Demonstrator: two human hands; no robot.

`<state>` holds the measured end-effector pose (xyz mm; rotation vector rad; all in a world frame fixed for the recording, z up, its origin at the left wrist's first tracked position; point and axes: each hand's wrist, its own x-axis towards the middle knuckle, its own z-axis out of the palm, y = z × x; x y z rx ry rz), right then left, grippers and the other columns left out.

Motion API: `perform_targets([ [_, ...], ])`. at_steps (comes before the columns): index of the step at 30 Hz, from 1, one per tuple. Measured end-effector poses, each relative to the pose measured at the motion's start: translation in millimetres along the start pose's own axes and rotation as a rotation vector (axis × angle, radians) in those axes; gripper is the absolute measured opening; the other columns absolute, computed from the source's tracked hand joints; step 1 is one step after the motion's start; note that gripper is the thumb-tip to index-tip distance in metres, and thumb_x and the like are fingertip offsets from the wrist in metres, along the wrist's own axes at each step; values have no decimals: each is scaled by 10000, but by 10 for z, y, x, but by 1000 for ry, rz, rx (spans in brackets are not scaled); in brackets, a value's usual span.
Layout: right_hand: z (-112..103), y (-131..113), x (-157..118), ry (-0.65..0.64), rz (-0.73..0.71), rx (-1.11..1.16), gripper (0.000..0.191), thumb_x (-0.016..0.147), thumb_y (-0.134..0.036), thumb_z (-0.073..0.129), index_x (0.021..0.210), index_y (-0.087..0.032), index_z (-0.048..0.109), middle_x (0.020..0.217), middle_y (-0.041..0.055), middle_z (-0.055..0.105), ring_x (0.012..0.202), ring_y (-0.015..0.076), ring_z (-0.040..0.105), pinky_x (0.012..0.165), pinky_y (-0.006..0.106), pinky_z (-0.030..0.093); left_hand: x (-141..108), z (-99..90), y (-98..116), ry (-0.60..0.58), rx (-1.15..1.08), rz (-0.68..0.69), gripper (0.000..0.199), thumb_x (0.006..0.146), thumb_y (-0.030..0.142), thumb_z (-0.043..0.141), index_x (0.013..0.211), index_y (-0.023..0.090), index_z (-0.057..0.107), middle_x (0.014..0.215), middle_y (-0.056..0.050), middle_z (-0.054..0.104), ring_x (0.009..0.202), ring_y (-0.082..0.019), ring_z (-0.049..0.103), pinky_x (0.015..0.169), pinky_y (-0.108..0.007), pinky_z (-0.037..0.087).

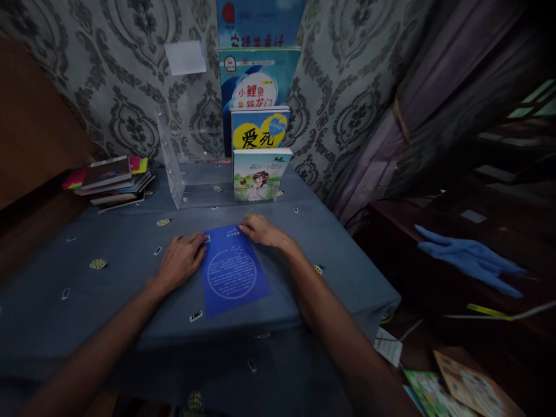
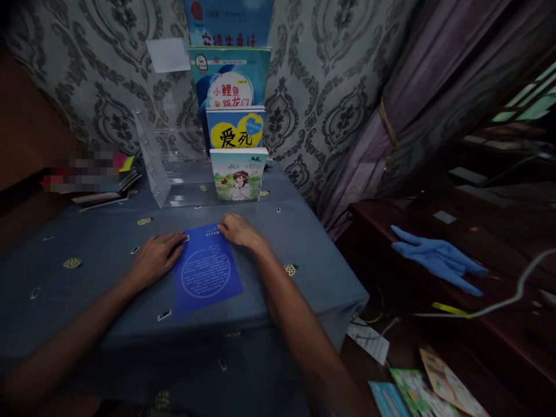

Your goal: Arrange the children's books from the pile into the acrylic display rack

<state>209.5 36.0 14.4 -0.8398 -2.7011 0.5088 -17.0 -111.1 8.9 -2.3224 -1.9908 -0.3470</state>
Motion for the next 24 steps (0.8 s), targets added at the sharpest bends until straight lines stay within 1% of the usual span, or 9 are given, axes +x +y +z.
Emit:
perform_targets([
  [3,22,7,-12,3,26,26,268,1005,-228,472,1054,-187,732,1055,83,743,1002,231,650,882,328,477,10,25,-17,1,-43,26,404,1003,332,381,1290,188,627,1389,-116,634,1281,-288,591,1062,-460,449],
  [6,33,-3,-21,43,83,87,310,1003,-223,491,1245,-200,684,1221,85,726,1162,249,639,989,358,481,41,45,-30,-2,-78,64,422,997,321,381,1319,173,611,1403,-118,625,1308,-278,575,1086,-461,438],
  [9,22,-25,-24,60,135,127,365,1004,-193,484,1338,-187,632,1324,102,684,1252,254,613,1069,379,454,121,70,-33,-12,-87,120,426,993,295,375,1341,187,596,1430,-104,606,1329,-267,560,1116,-488,409],
  [13,-2,-36,-26,61,156,131,406,1007,-177,477,1401,-173,577,1387,107,644,1283,234,600,1099,368,435,334,130,17,-37,-100,227,432,981,231,375,1350,170,591,1436,-114,599,1331,-256,561,1136,-501,381],
  [15,-9,-29,-26,69,164,153,421,1009,-178,476,1422,-157,554,1356,121,664,1261,231,616,1082,369,448,468,167,70,-48,-119,280,437,966,187,379,1348,165,591,1438,-121,596,1342,-248,552,1139,-499,374],
  [19,-5,-7,-20,97,178,214,447,999,-162,473,1442,-128,526,1179,128,743,1180,228,659,1030,375,479,710,244,171,-50,-159,390,438,940,138,415,1337,178,596,1423,-122,609,1366,-237,527,1139,-495,367],
  [22,15,5,-9,159,195,220,454,985,-134,469,1435,-121,532,1118,127,754,1101,228,684,995,382,490,818,304,189,-28,-184,446,433,927,111,434,1321,165,604,1382,-125,640,1365,-237,525,1142,-489,363],
  [24,33,14,0,196,210,220,449,977,-117,463,1417,-120,552,1081,121,761,1056,226,693,980,383,493,851,340,175,-15,-202,461,423,925,108,446,1312,158,609,1369,-125,649,1361,-238,526,1140,-486,366],
])
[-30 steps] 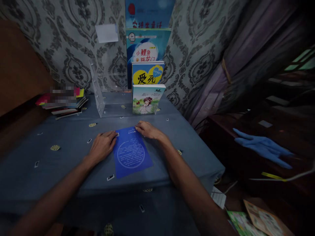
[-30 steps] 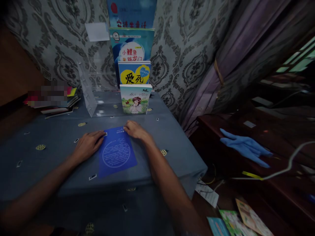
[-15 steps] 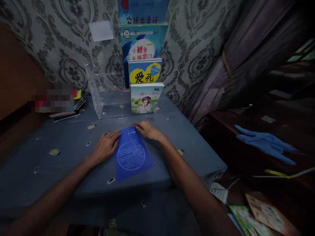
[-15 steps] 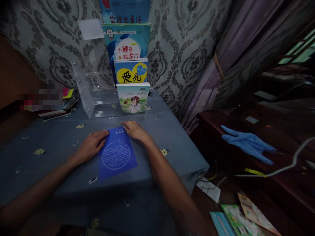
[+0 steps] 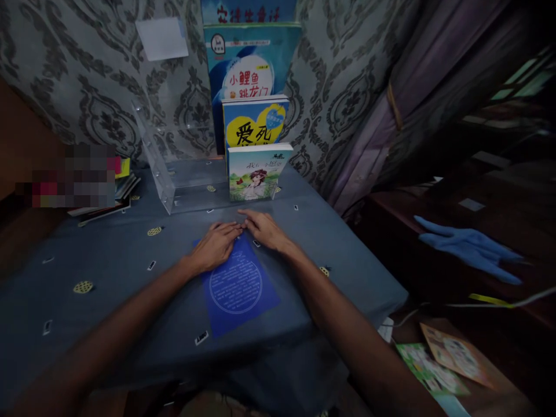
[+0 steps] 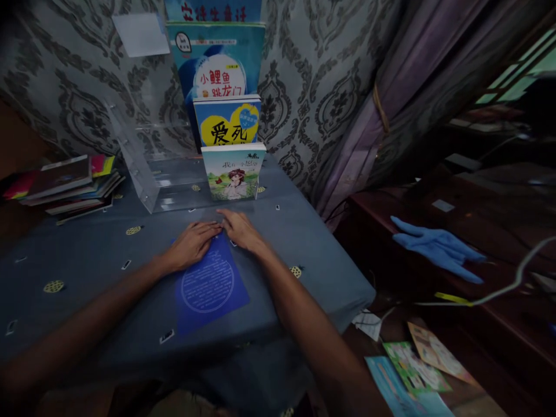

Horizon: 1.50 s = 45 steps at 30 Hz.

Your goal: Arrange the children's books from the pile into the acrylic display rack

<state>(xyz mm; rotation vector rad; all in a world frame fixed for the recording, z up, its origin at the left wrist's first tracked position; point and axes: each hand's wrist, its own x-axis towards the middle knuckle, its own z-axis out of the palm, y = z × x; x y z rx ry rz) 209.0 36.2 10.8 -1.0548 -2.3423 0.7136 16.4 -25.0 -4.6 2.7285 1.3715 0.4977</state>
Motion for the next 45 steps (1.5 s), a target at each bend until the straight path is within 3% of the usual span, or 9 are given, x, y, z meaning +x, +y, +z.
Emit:
perform_targets([
  [8,58,9,11,82,-6,83,436,947,-97,467,1347,-164,626,975,62,777,918,182,701,894,318,507,-13,24,-35,52,-7,47,396,908,99,481,1253,181,655,1305,-106,684,1242,-257,593,1060,-479,438],
  [15,41,-5,13,16,-12,102,392,950,-98,485,1298,-141,660,1006,61,773,891,158,694,862,288,503,-31,-18,45,34,19,60,424,888,71,463,1236,180,681,1262,-112,697,1173,-275,605,994,-480,459],
  [26,25,-28,-8,-34,-46,35,345,971,-148,511,1267,-98,682,1112,112,753,1052,198,674,927,301,468,-283,-41,697,-42,-73,260,394,957,113,439,1299,148,631,1279,-128,675,1198,-267,593,1003,-461,473],
  [31,3,-27,-3,-46,-47,33,313,970,-151,533,1236,-126,697,1056,89,758,1003,198,678,902,312,467,-501,-50,1048,-113,-121,390,380,993,154,425,1337,169,588,1349,-117,648,1277,-255,569,1037,-459,462],
  [34,-6,-28,-3,-45,-46,35,312,974,-155,520,1226,-116,701,1017,88,764,988,196,683,891,307,472,-564,-56,1142,-133,-128,412,367,1006,174,429,1343,151,573,1353,-123,647,1278,-248,577,1053,-440,457],
  [39,15,-46,-16,-25,-31,44,316,970,-154,512,1210,-160,717,1033,64,776,979,188,693,884,298,487,-526,-84,1071,-182,-97,410,374,1025,187,410,1367,203,559,1385,-70,641,1307,-231,562,1071,-431,460],
  [45,79,-84,-41,9,-73,19,314,974,-193,523,1211,-162,726,1083,93,767,974,207,688,901,322,493,-321,-167,775,-155,-16,375,358,1022,157,404,1320,194,600,1348,-81,667,1283,-256,585,1057,-449,481],
])
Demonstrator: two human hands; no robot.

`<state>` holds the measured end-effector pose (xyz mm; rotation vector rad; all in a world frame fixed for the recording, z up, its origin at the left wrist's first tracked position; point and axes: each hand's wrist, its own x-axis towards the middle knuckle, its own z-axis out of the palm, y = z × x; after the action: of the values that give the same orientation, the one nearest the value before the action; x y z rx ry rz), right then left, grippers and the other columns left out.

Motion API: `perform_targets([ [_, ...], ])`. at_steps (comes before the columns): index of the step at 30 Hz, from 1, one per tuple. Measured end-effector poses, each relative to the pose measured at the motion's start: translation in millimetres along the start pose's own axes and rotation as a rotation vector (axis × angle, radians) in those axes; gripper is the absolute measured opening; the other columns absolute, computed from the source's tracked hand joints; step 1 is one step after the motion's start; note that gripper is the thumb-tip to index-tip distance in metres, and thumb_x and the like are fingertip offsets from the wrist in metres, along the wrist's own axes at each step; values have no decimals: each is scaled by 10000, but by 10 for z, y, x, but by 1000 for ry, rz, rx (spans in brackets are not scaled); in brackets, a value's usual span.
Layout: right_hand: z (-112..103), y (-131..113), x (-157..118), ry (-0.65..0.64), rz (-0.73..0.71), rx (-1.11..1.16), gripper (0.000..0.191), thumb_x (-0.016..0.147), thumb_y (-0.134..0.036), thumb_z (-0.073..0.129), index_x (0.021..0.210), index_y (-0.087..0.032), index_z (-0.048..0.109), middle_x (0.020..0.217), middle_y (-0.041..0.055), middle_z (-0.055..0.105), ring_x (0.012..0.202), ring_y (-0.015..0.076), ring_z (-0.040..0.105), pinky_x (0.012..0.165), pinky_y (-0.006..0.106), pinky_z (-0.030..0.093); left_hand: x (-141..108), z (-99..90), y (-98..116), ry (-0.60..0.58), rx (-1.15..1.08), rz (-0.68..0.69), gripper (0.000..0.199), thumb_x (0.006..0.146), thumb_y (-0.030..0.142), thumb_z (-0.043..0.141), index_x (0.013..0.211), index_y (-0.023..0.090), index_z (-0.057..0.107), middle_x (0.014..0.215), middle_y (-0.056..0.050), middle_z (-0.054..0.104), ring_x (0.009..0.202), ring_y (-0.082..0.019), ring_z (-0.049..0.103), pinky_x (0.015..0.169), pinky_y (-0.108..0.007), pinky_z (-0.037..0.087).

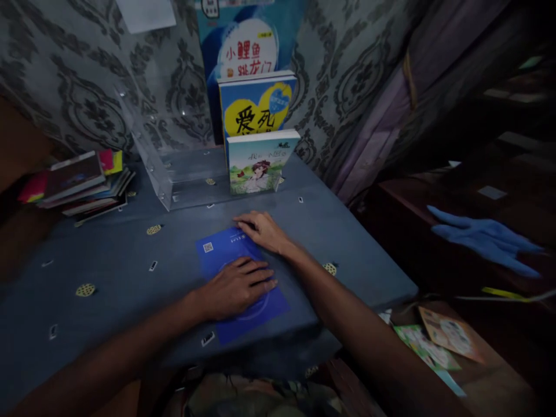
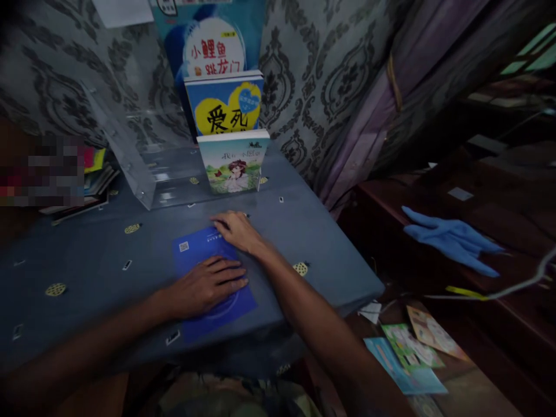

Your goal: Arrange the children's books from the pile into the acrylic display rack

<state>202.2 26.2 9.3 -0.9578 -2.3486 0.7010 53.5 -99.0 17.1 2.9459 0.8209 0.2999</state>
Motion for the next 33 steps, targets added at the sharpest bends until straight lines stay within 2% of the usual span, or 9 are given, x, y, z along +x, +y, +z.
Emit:
perform_targets([
  [4,26,-2,4,-3,-35,2,314,973,-189,514,1196,-160,734,1014,91,772,947,212,679,886,331,500,49,-54,-344,23,81,-32,340,1020,141,393,1271,160,621,1255,-104,698,1198,-260,615,1020,-421,488],
  [7,38,16,10,-6,-49,20,313,967,-170,508,1182,-158,736,1012,98,771,942,215,672,889,349,502,-37,-59,-614,46,167,-175,331,1033,166,360,1195,143,649,1130,-112,700,1048,-245,633,908,-400,516],
  [11,42,43,11,-12,-46,35,299,971,-186,514,1166,-162,739,1017,110,764,932,224,673,883,366,506,-398,-65,-864,154,203,-439,308,1033,217,391,1177,169,659,1074,-109,680,952,-236,614,826,-398,511],
  [14,43,52,13,-18,-59,25,307,977,-199,500,1170,-148,734,1016,118,765,942,237,671,877,373,505,-729,-97,-878,182,149,-512,315,1027,232,413,1221,179,656,1137,-118,682,979,-242,622,828,-404,516],
  [20,66,40,4,-27,-22,-3,297,973,-233,513,1145,-187,752,1029,81,771,949,237,668,878,362,499,-1067,-132,-509,217,19,-476,359,1039,275,424,1338,228,617,1280,-110,675,1158,-262,630,969,-452,515],
  [27,79,24,-10,-14,36,22,284,969,-249,541,1150,-194,753,1076,75,767,974,235,678,895,361,502,-1069,-84,434,184,-48,-199,323,1009,220,493,1304,175,616,1220,-98,725,1160,-235,649,1024,-434,503],
  [29,78,24,-7,-10,22,25,278,965,-240,549,1143,-185,755,1077,82,767,979,237,682,906,359,497,-1056,-78,619,185,-26,-155,313,1004,222,506,1296,183,614,1185,-76,742,1139,-218,656,1034,-421,498],
  [31,81,24,-5,-1,10,17,272,961,-234,555,1133,-182,759,1081,79,769,995,238,684,915,355,493,-1027,-85,664,160,-23,-153,300,1008,243,505,1279,200,625,1156,-65,748,1100,-204,663,1022,-409,500],
  [33,85,27,-3,1,4,5,273,961,-234,553,1132,-182,759,1083,69,772,1005,234,686,914,348,494,-972,-102,560,117,-34,-188,295,1018,269,487,1259,199,642,1137,-77,742,1059,-204,663,983,-400,509],
])
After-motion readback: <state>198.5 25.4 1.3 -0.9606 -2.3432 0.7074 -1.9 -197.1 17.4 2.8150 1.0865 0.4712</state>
